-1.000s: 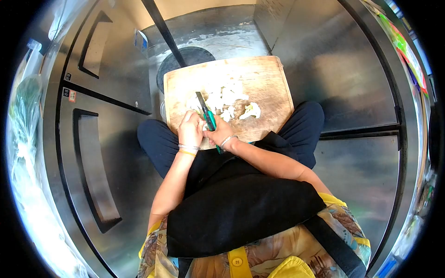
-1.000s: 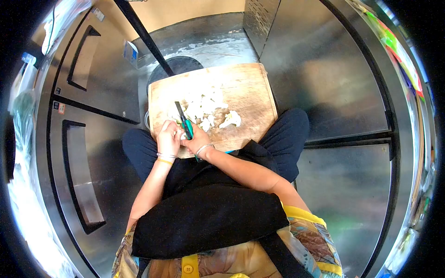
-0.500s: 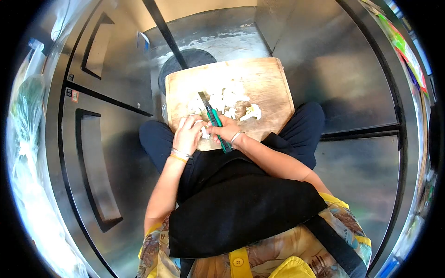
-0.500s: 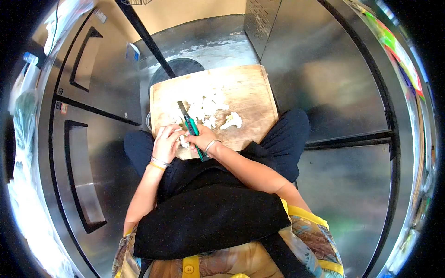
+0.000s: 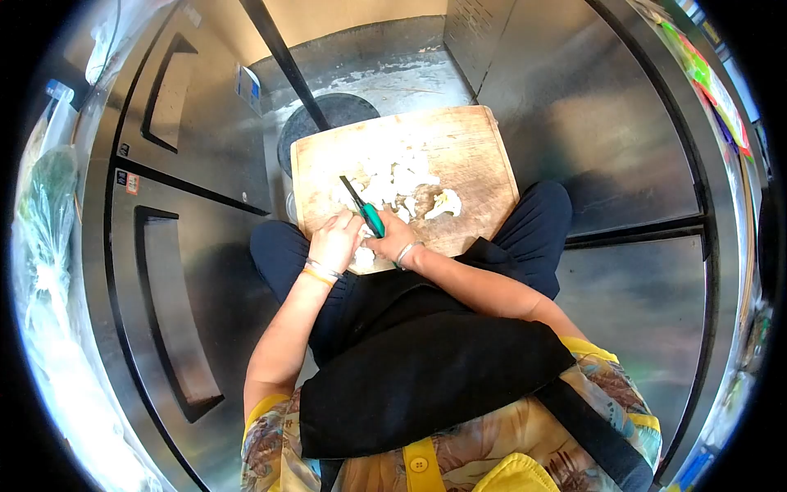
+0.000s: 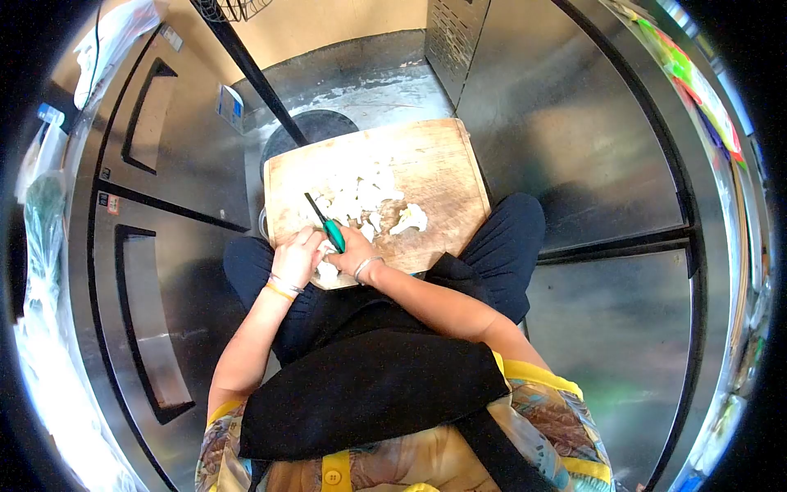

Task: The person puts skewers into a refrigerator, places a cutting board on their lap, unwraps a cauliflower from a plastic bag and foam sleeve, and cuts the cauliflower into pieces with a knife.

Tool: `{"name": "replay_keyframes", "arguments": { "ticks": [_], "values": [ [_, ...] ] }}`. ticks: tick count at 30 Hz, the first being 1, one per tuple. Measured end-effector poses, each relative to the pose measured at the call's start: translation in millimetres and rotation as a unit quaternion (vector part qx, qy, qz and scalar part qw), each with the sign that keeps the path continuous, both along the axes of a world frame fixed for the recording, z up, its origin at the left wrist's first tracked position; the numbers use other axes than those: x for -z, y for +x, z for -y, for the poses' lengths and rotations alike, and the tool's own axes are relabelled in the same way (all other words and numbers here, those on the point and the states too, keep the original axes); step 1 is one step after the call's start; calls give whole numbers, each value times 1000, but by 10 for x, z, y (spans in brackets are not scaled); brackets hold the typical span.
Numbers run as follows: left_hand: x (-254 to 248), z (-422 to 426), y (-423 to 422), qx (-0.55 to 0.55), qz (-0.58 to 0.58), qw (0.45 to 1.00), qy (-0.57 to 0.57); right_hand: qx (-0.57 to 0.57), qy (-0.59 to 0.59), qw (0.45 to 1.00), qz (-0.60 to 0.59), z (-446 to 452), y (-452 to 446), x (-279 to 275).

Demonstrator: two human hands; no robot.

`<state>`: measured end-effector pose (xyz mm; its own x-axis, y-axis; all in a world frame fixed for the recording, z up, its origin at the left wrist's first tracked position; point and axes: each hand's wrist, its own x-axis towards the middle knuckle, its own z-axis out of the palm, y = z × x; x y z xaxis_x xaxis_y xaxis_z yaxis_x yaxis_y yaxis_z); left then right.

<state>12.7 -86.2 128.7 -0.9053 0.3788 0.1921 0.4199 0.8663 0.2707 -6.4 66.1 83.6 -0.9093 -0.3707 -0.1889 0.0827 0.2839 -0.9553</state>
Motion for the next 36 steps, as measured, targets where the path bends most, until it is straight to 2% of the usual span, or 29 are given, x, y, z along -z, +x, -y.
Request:
{"name": "replay_keyframes", "arguments": {
  "ticks": [4, 5, 6, 7, 8, 9, 11, 12, 13, 15, 17, 18, 19, 21, 22, 23, 25, 26, 27, 28, 30, 31, 33, 34, 36],
  "values": [
    [151, 45, 19, -28, -5, 999, 43, 18, -46, 996, 73, -4, 48, 49],
    [188, 40, -2, -84, -30, 989, 119, 18, -46, 996, 74, -16, 63, 32],
    [234, 38, -33, -139, -54, 970, 193, -13, -18, 994, 107, -34, 81, 10],
    [298, 33, -97, -213, 7, 922, 322, -44, 9, 989, 138, -46, 99, -13],
    [359, 13, -101, -217, 28, 896, 387, -40, -28, 980, 195, -29, 158, -35],
    [335, -46, -103, -220, 49, 863, 451, -37, -58, 982, 176, -19, 209, -42],
    [289, -83, -66, -277, 68, 812, 510, -41, -60, 982, 174, -53, 174, 84],
    [319, 22, -65, -296, 113, 798, 512, -19, -56, 983, 176, -82, 154, 42],
    [286, 64, -57, -294, 104, 776, 548, 3, -53, 982, 179, -125, 139, 0],
    [459, 230, -30, -303, 169, 784, 514, 24, -91, 972, 214, -133, 125, -44],
    [591, 270, 69, -233, 151, 851, 445, 38, -85, 976, 199, -167, 114, -61],
    [320, 130, 137, -231, 194, 830, 469, 38, -86, 976, 199, -167, 93, -50],
    [414, 91, 194, -194, 169, 856, 449, 56, -104, 976, 182, -166, 71, -32],
    [497, 4, 272, -129, 217, 828, 500, 76, -120, 976, 166, -184, 79, -28],
    [451, -52, 309, -158, 244, 803, 521, 75, -128, 976, 156, -200, 83, -51],
    [463, -74, 318, -158, 243, 802, 522, 73, -136, 977, 145, -218, 80, -69],
    [463, -119, 315, -195, 179, 808, 526, 65, -137, 977, 149, -260, 72, -68],
    [468, -141, 315, -207, 130, 816, 524, 80, -119, 985, 97, -278, 75, -66],
    [441, -145, 310, -208, 129, 815, 525, 95, -102, 989, 45, -291, 76, -72],
    [407, -143, 303, -222, 88, 835, 496, 92, -103, 989, 45, -311, 69, -62],
    [375, -116, 296, -238, 51, 854, 460, 87, -25, 994, -63, -355, 48, -76],
    [372, -134, 299, -238, 51, 854, 459, 91, -21, 993, -68, -350, 70, -109],
    [361, -200, 303, -258, 45, 812, 521, 98, -13, 992, -79, -335, 114, -211],
    [385, -188, 298, -258, 45, 812, 521, 62, -10, 995, -82, -320, 139, -269],
    [498, -119, 267, -289, -6, 864, 413, 23, -43, 997, -66, -256, 206, -229]
  ]
}}
